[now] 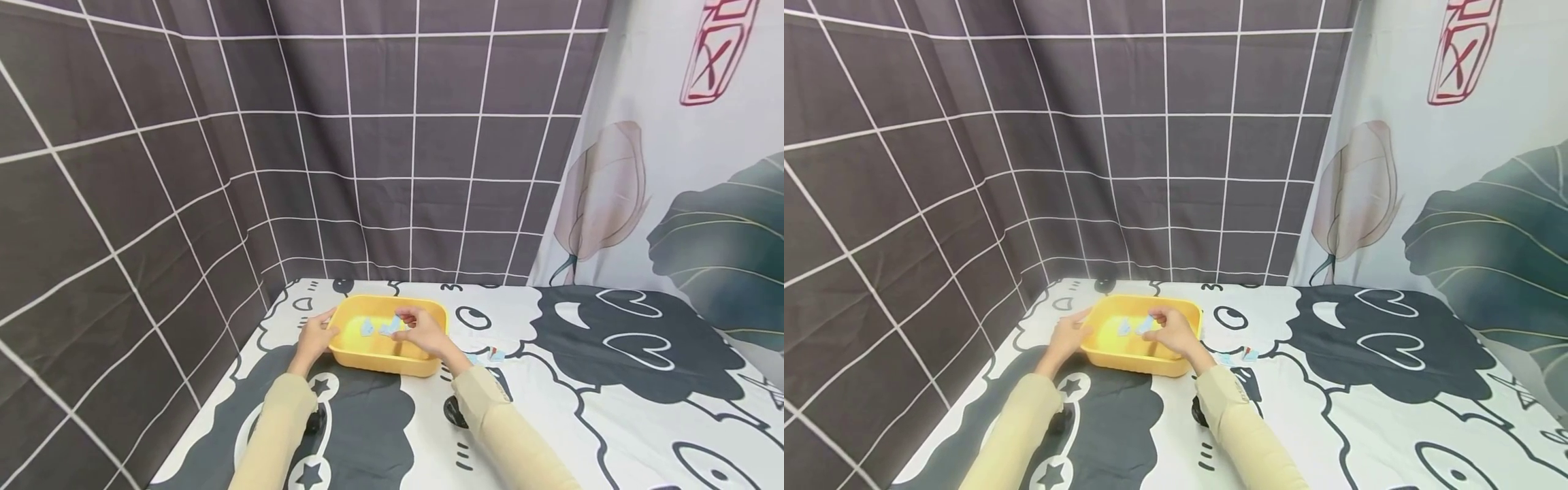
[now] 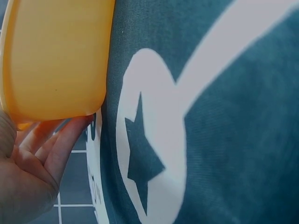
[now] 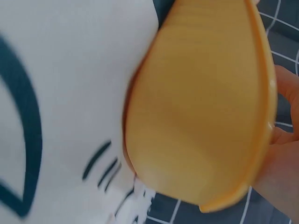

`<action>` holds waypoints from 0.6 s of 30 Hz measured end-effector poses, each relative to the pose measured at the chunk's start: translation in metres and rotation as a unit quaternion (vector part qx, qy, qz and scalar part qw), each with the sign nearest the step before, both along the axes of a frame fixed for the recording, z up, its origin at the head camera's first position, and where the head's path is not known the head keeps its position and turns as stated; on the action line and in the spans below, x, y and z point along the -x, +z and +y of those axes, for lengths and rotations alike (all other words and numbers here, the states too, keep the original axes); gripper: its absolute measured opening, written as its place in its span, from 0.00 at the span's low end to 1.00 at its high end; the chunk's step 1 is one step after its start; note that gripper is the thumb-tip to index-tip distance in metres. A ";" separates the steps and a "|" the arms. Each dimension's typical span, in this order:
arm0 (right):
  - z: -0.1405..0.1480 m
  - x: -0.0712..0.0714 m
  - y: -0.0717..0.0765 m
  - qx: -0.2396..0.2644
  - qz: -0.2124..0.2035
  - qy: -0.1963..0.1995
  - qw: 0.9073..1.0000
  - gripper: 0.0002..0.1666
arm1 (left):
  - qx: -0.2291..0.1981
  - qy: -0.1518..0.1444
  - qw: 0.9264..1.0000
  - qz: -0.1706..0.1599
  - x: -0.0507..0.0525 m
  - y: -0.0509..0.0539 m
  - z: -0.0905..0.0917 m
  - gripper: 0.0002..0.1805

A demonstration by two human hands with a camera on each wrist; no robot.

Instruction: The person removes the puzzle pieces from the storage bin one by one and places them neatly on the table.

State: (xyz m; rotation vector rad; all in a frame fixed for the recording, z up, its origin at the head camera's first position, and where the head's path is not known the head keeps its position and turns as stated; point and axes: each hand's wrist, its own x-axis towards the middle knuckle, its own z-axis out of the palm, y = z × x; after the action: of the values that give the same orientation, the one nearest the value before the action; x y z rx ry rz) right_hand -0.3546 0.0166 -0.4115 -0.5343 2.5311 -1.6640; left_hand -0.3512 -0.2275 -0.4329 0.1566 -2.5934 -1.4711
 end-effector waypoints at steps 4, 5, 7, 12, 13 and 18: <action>0.015 0.000 0.005 0.008 0.008 0.001 1.000 0.33 | -0.003 -0.001 1.000 -0.003 0.000 0.001 0.001 0.32; 0.019 -0.001 0.007 0.007 0.010 0.002 1.000 0.33 | -0.005 0.000 1.000 -0.003 -0.001 0.001 0.001 0.32; 0.028 -0.001 0.008 0.001 0.015 0.000 1.000 0.33 | -0.007 0.002 1.000 -0.004 -0.001 0.001 0.002 0.32; 0.052 -0.004 0.012 -0.033 0.017 -0.015 0.999 0.34 | -0.006 0.002 1.000 -0.010 -0.003 -0.001 0.003 0.32; 0.057 -0.004 0.013 -0.038 0.018 -0.020 0.999 0.34 | -0.007 0.001 1.000 -0.009 -0.003 -0.001 0.003 0.32; 0.083 -0.005 0.009 -0.046 0.006 -0.041 0.998 0.35 | -0.003 0.002 1.000 -0.002 -0.002 -0.001 0.000 0.31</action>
State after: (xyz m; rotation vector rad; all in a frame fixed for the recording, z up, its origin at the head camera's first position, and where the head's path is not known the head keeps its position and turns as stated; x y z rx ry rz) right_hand -0.3501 0.0992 -0.4026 -0.4390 2.6570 -1.5643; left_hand -0.3494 -0.2270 -0.4341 0.1672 -2.5905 -1.4798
